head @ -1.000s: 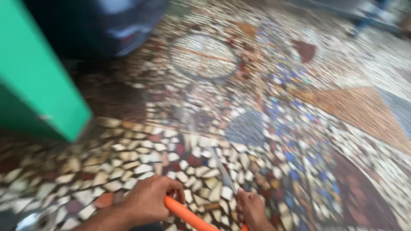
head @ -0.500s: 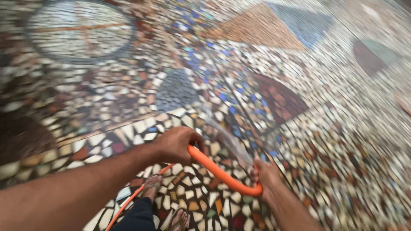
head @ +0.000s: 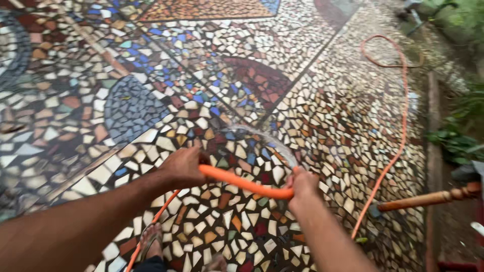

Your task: The person holds an orange hose and directs a stream of water toward various plants and garden areas while walking around the exterior of a building.

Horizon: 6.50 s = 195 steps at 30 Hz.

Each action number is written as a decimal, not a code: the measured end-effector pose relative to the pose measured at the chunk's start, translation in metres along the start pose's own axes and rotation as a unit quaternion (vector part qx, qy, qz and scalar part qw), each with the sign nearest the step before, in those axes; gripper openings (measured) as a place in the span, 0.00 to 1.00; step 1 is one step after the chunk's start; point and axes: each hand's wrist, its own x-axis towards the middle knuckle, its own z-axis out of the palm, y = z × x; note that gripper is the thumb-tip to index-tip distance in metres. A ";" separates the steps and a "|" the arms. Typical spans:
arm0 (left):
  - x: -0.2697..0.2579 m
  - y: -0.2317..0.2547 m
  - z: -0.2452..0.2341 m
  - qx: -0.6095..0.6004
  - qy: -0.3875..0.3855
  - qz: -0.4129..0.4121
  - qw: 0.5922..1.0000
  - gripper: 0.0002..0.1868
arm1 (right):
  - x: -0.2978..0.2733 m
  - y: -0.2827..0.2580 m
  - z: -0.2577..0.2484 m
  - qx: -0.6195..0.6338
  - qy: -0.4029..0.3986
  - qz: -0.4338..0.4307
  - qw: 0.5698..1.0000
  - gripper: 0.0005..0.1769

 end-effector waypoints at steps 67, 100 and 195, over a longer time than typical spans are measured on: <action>0.067 0.258 0.145 0.211 -0.562 0.384 0.701 0.39 | -0.207 0.049 -0.268 0.173 0.405 0.055 0.896 0.11; 0.043 0.176 0.010 0.190 -0.521 0.446 0.702 0.37 | -0.300 0.055 -0.112 0.225 0.449 -0.034 0.864 0.10; 0.012 0.190 -0.024 0.162 -0.512 0.474 0.698 0.36 | -0.377 0.021 -0.072 0.170 0.505 -0.001 0.846 0.14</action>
